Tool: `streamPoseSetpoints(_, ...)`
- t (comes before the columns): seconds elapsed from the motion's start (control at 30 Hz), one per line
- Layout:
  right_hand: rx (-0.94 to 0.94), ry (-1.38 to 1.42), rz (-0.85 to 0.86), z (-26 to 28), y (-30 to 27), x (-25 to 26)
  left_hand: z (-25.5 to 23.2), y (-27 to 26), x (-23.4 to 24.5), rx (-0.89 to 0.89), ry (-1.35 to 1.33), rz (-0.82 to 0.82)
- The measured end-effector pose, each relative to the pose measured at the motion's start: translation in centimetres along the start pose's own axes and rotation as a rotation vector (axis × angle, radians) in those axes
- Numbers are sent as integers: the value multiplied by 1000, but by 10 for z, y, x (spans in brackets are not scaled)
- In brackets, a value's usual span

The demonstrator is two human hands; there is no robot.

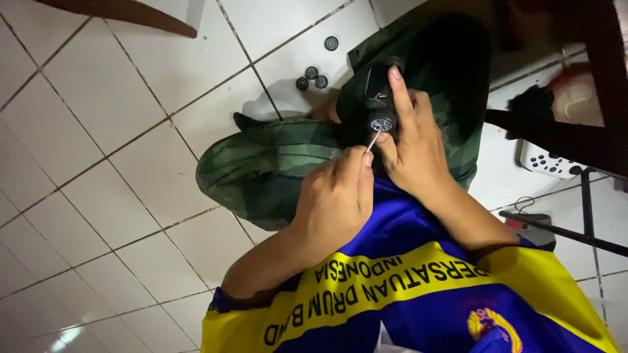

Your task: The person sits on the floor and uses a screwdriver to tighten screws on the chassis of a remote-controlled car. They then pick up small wheels from the floor and attach them to the vehicle's axles.

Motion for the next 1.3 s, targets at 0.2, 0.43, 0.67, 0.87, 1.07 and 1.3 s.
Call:
streamPoseSetpoints(0.2,35,-47,-24,-5,-2,-2,6,-1,-3,-9,-48,-26)
streamPoseSetpoints(0.43,69,-102,-113,-10,-4,1,12,-1,-4,26,-97,-48)
streamPoseSetpoints(0.67,66,-114,-121,-13,2,13,36,3,-14,342,-492,100)
streamPoseSetpoints(0.87,93,-84,-190,-12,11,19,44,-1,-26,344,-561,56)
streamPoseSetpoints(1.07,149,-53,-232,-14,13,17,45,-1,-37,301,-527,-1)
streamPoseSetpoints(1.3,249,-123,-258,-12,13,11,48,0,-46,315,-496,-13)
Point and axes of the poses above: each hand's wrist, its own y-axis towards the middle knuckle, its own x-axis out of the back of the hand, z = x × y, the point moved 4 cm from there along y, towards the middle knuckle, and after that the axes turned 5 degrees about y, right-handed, at the moved point
